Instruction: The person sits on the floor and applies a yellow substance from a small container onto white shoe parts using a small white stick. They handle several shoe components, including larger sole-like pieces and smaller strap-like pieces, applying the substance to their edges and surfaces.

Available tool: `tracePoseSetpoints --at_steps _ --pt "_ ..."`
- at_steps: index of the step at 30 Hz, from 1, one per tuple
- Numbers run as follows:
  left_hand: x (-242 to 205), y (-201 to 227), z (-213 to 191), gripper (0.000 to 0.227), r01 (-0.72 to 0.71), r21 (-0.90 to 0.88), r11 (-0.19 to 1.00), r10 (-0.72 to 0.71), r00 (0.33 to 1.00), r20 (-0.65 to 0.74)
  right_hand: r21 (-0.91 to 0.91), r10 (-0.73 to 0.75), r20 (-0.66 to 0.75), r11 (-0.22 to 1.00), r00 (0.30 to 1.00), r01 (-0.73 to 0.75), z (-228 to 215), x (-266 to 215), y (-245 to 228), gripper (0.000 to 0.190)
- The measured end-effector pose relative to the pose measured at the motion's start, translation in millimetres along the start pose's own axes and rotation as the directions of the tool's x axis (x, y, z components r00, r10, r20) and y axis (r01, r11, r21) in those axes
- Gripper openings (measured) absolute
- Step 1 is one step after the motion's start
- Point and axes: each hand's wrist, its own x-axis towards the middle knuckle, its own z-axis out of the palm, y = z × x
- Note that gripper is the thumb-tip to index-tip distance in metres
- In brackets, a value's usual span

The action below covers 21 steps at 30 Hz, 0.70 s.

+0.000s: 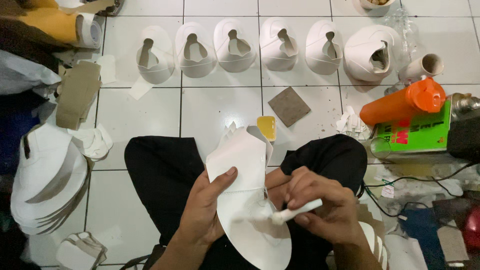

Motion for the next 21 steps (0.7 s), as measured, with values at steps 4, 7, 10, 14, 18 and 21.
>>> tracePoseSetpoints --at_steps 4,7,10,14,18,21 --pt "6.4 -1.6 4.5 0.048 0.008 -0.002 1.0 -0.008 1.0 0.003 0.319 0.118 0.136 0.935 0.984 -0.156 6.7 -1.1 1.4 0.02" --pt "8.0 -0.2 8.6 0.05 0.074 0.021 0.997 -0.072 0.996 -0.058 0.323 0.146 0.169 0.926 0.975 -0.195 9.9 -3.0 7.8 0.021" --pt "8.8 -0.4 1.0 0.06 0.011 0.099 0.995 -0.019 0.997 0.077 0.285 0.143 0.119 0.943 0.983 -0.172 12.0 -4.9 11.1 0.02" --pt "8.8 3.7 -14.8 0.05 -0.203 0.596 0.777 0.044 0.962 0.271 0.187 0.159 0.075 0.967 0.984 -0.17 11.6 -6.8 9.8 0.018" --pt "8.1 10.5 -16.2 0.03 -0.092 0.722 0.685 0.056 0.996 0.074 0.142 0.104 0.014 0.984 0.994 -0.105 12.3 -10.7 12.6 0.02" --pt "11.7 13.5 -19.4 0.034 -0.164 0.694 0.701 0.095 0.986 0.136 0.034 0.12 -0.21 0.993 0.97 -0.116 8.4 -16.7 13.6 0.019"
